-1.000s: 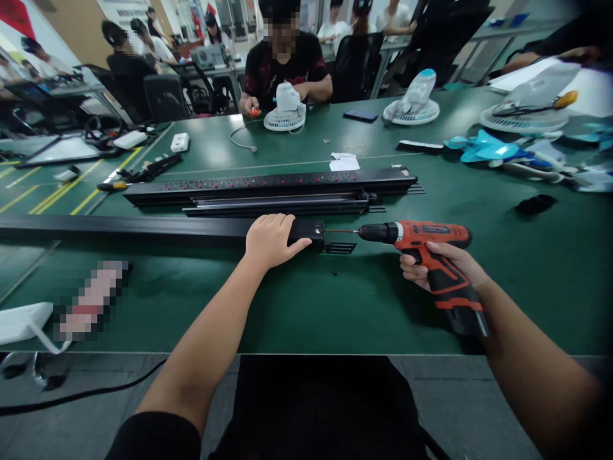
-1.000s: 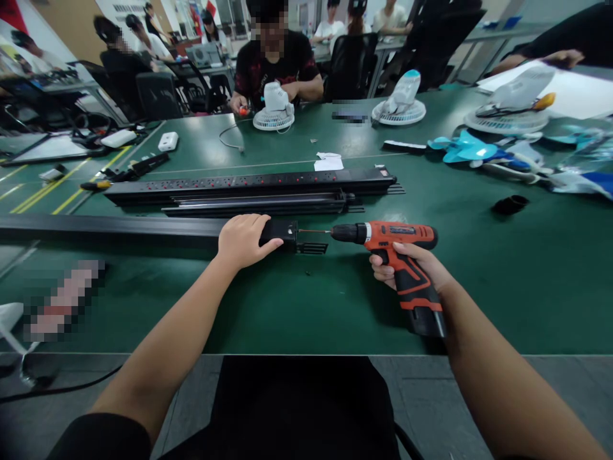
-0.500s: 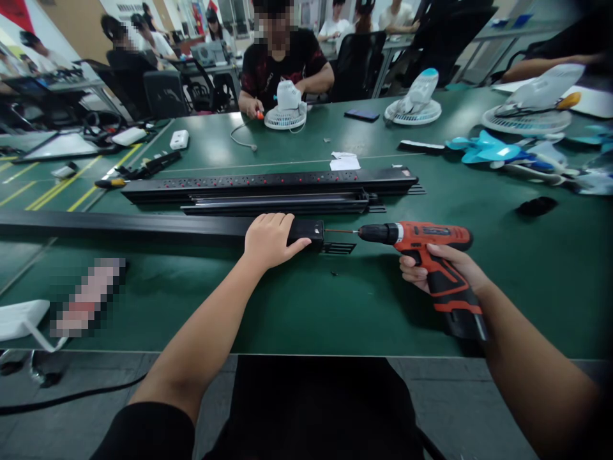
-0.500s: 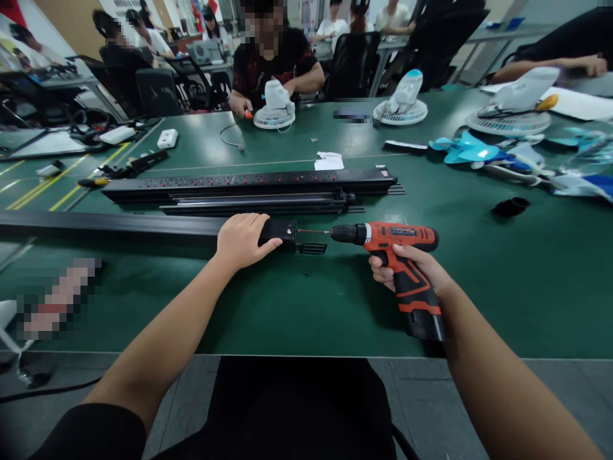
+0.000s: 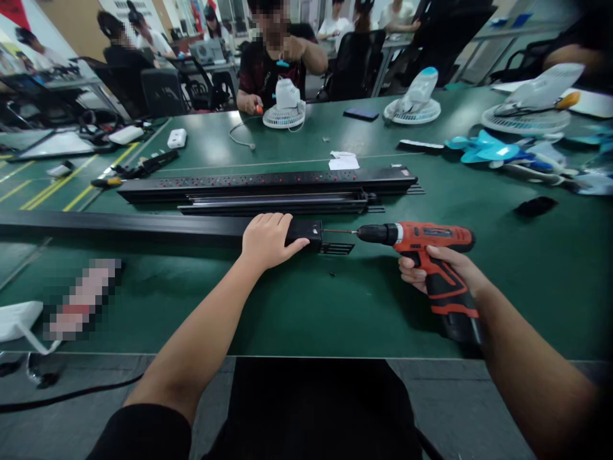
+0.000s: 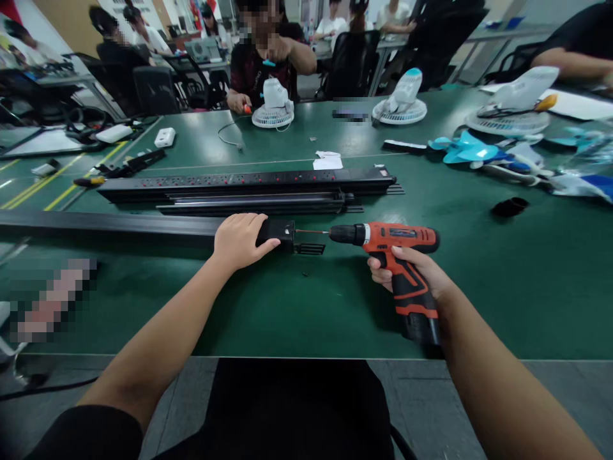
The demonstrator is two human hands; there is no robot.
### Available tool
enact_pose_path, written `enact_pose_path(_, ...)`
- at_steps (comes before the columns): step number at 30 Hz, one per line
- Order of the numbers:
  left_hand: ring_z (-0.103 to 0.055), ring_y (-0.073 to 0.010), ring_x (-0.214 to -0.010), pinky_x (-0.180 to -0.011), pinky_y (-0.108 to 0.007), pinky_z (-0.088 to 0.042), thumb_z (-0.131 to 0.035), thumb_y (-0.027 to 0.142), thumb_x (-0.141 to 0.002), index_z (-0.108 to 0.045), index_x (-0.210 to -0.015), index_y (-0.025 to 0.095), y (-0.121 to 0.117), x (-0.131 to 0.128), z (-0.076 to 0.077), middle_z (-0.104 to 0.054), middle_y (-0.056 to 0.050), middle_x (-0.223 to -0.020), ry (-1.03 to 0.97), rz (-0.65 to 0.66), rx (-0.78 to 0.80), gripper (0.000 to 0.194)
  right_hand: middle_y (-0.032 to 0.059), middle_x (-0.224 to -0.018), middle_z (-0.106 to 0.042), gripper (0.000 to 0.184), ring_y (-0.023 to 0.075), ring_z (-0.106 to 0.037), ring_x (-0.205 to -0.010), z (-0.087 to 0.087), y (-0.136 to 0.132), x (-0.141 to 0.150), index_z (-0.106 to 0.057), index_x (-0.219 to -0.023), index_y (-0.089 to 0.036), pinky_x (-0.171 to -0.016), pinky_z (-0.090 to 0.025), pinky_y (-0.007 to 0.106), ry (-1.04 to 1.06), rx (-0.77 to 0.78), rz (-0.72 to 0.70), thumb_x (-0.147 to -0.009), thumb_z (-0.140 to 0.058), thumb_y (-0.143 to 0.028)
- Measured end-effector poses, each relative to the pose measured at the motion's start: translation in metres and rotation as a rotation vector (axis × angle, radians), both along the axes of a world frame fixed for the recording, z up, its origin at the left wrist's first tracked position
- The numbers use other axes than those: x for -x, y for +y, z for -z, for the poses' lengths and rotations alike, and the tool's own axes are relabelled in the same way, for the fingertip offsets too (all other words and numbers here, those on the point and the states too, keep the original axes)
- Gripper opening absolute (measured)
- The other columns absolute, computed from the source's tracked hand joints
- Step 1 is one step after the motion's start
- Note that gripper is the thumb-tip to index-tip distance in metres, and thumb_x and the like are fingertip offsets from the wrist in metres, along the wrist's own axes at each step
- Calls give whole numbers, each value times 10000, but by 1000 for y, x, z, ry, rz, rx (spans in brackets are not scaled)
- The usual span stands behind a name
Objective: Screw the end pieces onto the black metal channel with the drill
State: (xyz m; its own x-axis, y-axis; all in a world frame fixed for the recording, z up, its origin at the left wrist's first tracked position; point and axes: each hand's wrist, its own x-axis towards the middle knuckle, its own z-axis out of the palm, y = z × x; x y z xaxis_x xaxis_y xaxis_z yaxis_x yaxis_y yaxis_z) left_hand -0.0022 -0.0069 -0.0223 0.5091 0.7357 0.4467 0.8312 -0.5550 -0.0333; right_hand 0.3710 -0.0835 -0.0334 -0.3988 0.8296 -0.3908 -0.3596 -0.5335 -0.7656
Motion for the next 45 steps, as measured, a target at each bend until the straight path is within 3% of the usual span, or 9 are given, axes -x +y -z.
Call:
enact_pose_path(20, -694, -318, -1017, -934, -460, -508, -435, 715, -974, -686, -1201, 160, 1, 0, 0, -751, -120, -1097, 2, -12, -13, 650, -9, -714, -482, 297, 74, -361, -536, -2, -2, 1, -544, -807, -214, -401, -374, 174, -35, 5, -3, -648, -581, -463)
enact_pose_path(45, -678, -327, -1036, -946, -475, -494, -427, 723, -976, -677, -1232, 140, 1, 0, 0, -739, -144, -1126, 0, -7, 20, 684, -20, -700, -529, 378, 76, -458, -536, -3, -1, 2, -548, -869, -246, -449, -482, 135, -39, 92, 47, -569, -647, -453)
